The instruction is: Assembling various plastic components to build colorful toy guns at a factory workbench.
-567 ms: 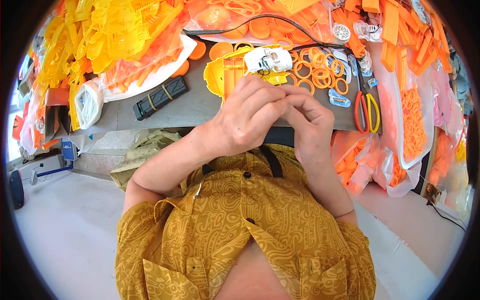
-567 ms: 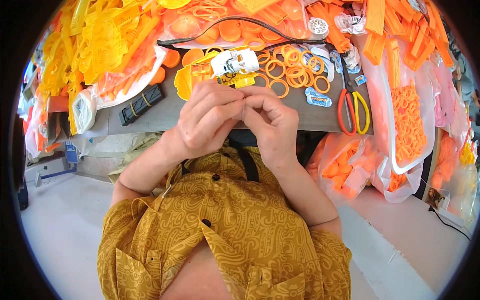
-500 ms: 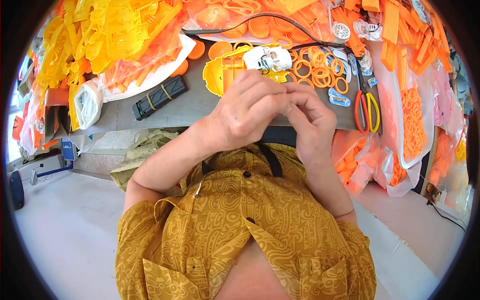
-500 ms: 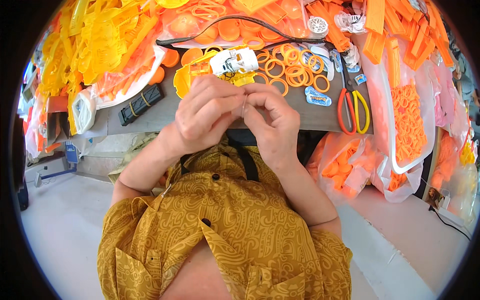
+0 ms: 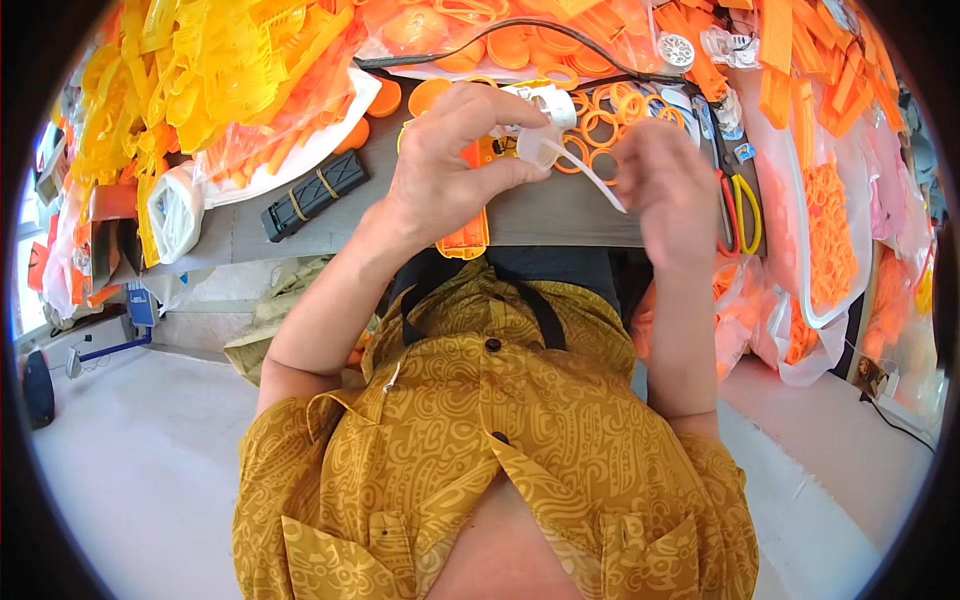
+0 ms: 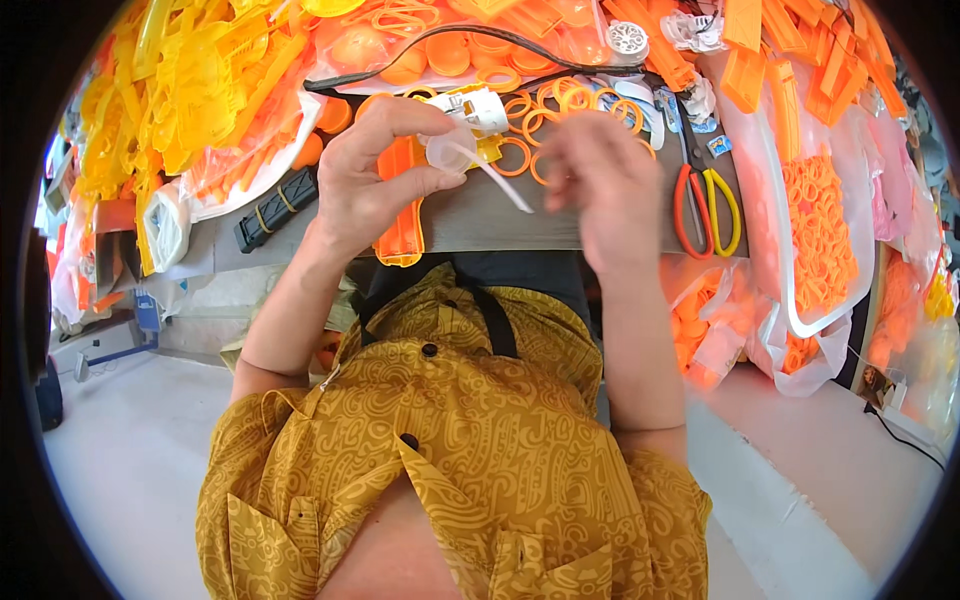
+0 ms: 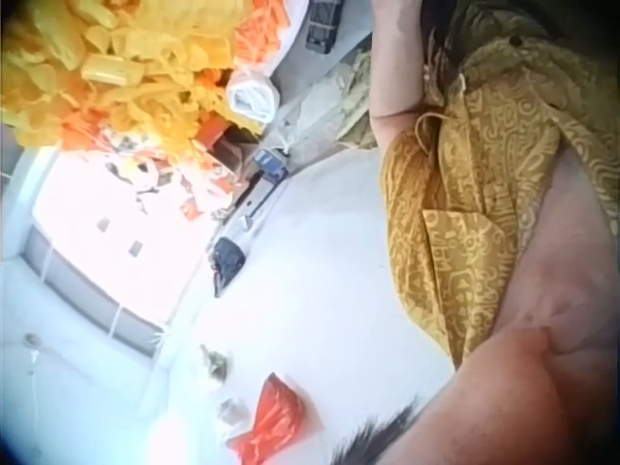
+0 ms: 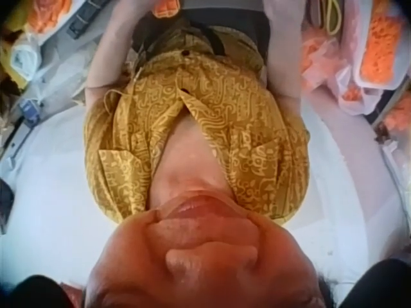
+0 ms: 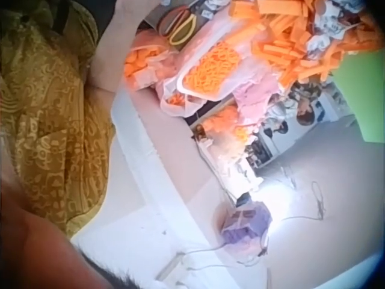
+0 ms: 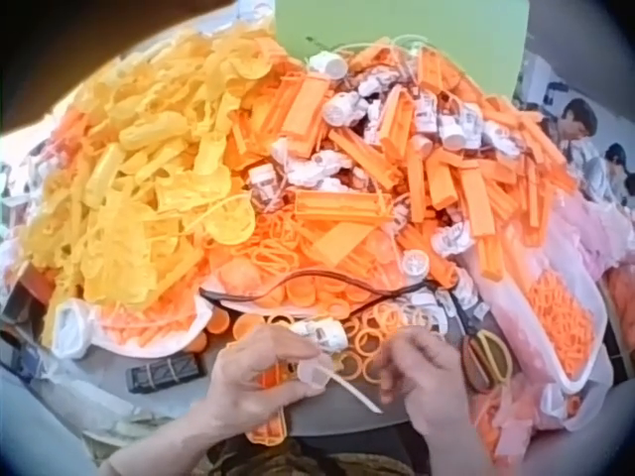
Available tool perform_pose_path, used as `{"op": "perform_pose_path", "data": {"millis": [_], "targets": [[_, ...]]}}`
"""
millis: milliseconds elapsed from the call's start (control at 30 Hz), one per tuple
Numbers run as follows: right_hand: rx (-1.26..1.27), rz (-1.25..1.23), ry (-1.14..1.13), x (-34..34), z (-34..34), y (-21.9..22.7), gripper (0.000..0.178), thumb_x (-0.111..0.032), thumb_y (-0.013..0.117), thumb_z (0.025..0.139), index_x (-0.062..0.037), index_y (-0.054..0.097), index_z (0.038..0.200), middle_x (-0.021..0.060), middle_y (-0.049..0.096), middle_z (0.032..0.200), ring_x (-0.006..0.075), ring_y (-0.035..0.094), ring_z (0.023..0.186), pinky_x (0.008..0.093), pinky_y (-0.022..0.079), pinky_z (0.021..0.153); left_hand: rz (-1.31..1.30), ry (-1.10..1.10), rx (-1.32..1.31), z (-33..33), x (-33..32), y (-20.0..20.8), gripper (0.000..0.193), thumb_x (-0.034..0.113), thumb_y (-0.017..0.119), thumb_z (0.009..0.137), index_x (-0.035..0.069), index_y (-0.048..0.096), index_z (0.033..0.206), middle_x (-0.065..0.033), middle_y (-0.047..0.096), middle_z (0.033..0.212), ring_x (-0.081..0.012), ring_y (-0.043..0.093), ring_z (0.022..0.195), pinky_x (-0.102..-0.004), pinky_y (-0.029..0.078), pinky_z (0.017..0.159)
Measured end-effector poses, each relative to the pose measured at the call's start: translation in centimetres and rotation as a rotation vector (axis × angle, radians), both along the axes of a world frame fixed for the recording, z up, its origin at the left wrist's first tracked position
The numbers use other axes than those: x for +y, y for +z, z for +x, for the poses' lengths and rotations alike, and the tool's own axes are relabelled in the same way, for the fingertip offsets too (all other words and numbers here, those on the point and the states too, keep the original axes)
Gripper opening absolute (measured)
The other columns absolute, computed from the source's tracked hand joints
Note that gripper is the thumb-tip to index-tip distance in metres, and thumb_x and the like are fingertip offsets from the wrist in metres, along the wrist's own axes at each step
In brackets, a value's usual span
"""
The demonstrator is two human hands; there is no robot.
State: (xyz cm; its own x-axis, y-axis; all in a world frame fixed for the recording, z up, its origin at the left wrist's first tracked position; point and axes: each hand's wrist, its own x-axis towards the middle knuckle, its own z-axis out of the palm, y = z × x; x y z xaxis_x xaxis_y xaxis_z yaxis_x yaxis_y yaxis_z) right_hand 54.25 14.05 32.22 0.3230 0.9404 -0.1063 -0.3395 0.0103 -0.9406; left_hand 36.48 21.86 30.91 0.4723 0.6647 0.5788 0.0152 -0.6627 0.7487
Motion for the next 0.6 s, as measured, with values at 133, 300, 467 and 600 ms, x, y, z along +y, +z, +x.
{"op": "perform_pose_path", "data": {"millis": [133, 300, 467, 600], "targets": [[-0.142, -0.114, 0.271, 1.0, -2.2, -0.4, 0.014, -0.014, 0.053, 0.084, -0.0010, 0.057, 0.087, 0.0036, 0.056, 0.068, 0.0064, 0.047, 0.051, 0.0189, 0.036, 0.041, 0.072, -0.021, 0.078, -0.3, 0.0, 0.0, 0.029, 0.003, 0.071, 0.059, 0.005, 0.061, 0.087, -0.0055, 0.059, 0.079, -0.0200, 0.054, 0.076, -0.0299, 0.041, 0.070], [-0.796, 0.211, 0.113, 0.9, -2.8, -1.1, 0.007, -0.007, 0.054, 0.082, 0.0004, 0.056, 0.081, 0.0016, 0.055, 0.067, 0.0076, 0.049, 0.054, 0.0221, 0.039, 0.046, 0.062, -0.116, 0.176, -1.1, 0.4, 1.5, 0.027, 0.009, 0.069, 0.063, 0.005, 0.061, 0.089, -0.0047, 0.058, 0.077, -0.0201, 0.053, 0.075, -0.0307, 0.038, 0.072], [-1.302, 0.481, -0.013, 1.0, -2.6, -1.5, 0.007, -0.005, 0.053, 0.083, 0.0011, 0.055, 0.083, 0.0018, 0.057, 0.074, 0.0087, 0.050, 0.057, 0.0231, 0.042, 0.050, 0.171, -0.167, 0.283, -1.0, 1.1, 1.2, 0.026, 0.009, 0.066, 0.065, 0.006, 0.061, 0.090, -0.0033, 0.060, 0.079, -0.0198, 0.053, 0.075, -0.0320, 0.039, 0.073], [-0.628, 0.035, 0.009, -0.1, -3.1, -1.6, 0.017, -0.006, 0.049, 0.085, 0.0008, 0.051, 0.100, 0.0047, 0.056, 0.084, 0.0102, 0.052, 0.062, 0.0217, 0.044, 0.051, 0.210, -0.195, 0.292, -0.9, 1.5, 0.5, 0.027, 0.004, 0.066, 0.065, 0.006, 0.062, 0.092, -0.0050, 0.061, 0.084, -0.0206, 0.052, 0.077, -0.0296, 0.040, 0.073]]}}
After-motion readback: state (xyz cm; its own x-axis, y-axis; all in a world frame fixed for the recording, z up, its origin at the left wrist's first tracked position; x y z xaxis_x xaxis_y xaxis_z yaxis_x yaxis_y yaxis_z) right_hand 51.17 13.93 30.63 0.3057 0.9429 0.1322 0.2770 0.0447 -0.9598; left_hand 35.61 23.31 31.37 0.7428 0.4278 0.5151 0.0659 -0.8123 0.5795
